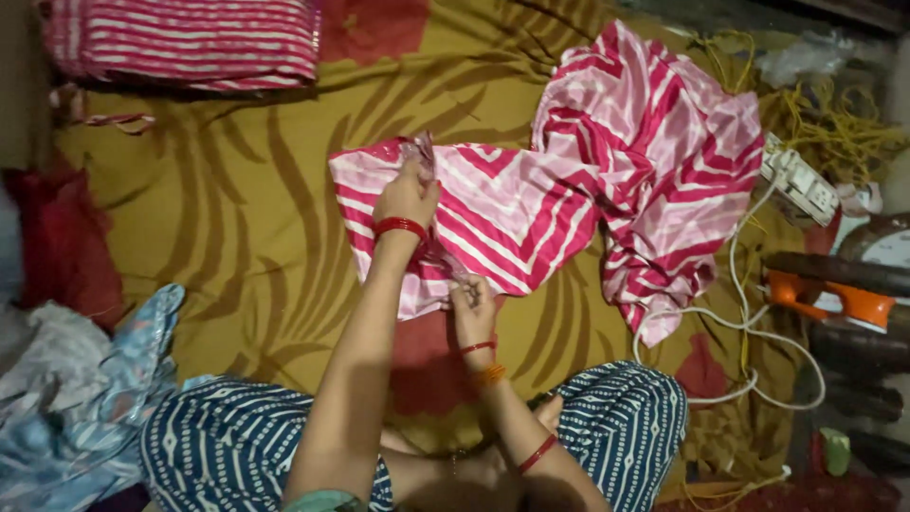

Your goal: Folding a pink and white patterned fabric on a bed.

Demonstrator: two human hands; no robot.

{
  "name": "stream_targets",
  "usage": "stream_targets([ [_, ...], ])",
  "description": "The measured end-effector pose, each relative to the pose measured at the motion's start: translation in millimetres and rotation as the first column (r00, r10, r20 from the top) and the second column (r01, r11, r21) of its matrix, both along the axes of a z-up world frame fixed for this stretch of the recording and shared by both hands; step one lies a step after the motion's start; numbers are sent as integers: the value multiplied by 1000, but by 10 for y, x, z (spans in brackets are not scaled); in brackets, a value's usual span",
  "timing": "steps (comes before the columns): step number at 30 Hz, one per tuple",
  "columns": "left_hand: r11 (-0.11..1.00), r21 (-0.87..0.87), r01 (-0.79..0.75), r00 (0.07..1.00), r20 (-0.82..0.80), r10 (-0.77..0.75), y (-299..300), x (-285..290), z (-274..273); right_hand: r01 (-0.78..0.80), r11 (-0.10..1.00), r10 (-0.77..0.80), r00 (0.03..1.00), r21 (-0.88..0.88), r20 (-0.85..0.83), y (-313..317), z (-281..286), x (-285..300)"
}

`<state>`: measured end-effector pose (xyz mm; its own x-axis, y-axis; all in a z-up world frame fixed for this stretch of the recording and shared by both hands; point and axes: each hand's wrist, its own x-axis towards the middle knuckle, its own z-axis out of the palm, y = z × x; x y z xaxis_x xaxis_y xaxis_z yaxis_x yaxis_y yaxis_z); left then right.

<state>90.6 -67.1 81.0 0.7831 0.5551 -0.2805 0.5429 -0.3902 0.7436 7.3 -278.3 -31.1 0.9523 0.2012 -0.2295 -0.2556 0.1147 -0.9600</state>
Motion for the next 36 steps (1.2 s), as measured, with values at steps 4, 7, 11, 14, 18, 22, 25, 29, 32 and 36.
stream_targets([
  [4, 1000, -3, 21, 985, 171, -20, 12, -115, -334, 44, 997, -47, 998, -66, -43, -315, -116, 111],
  [7, 915, 365, -173, 961, 265, 76, 254, -444, -527, 93, 936, -27, 981, -339, 194, -124, 448, 28],
  [11, 936, 257, -240, 950, 259, 173, 401, -813, -504, 109, 762, 471, 584, -639, 661, 222, 779, -247],
  [14, 970, 238, -48, 988, 155, 10, 400, -817, -415, 33, 636, 727, 310, -771, 613, 547, 1002, -373],
  [18, 999, -12, 48, 986, 161, -45, 382, -693, -889, -158, 437, 860, 360, -885, 361, 606, 549, -346],
  [22, 997, 33, 76, 988, 134, -80, 598, -748, -1104, -177, 502, 798, 472, -847, 375, 712, 334, -360],
  [25, 997, 37, 70, 989, 131, -74, 869, -957, -968, -311, 513, 826, 432, -800, 361, 979, 432, -532],
  [29, 982, 182, 54, 997, 37, -62, 1406, -1418, -718, -395, 590, 790, 461, -704, 403, 1539, 405, -935],
  [32, 955, 297, 16, 1000, -6, -15, 1758, -1847, -686, -496, 571, 814, 447, -654, 371, 1893, 667, -1177],
  [36, 926, 351, -137, 988, -24, 155, 2024, -2293, -571, -629, 504, 862, 412, -592, 295, 2142, 820, -1325],
])
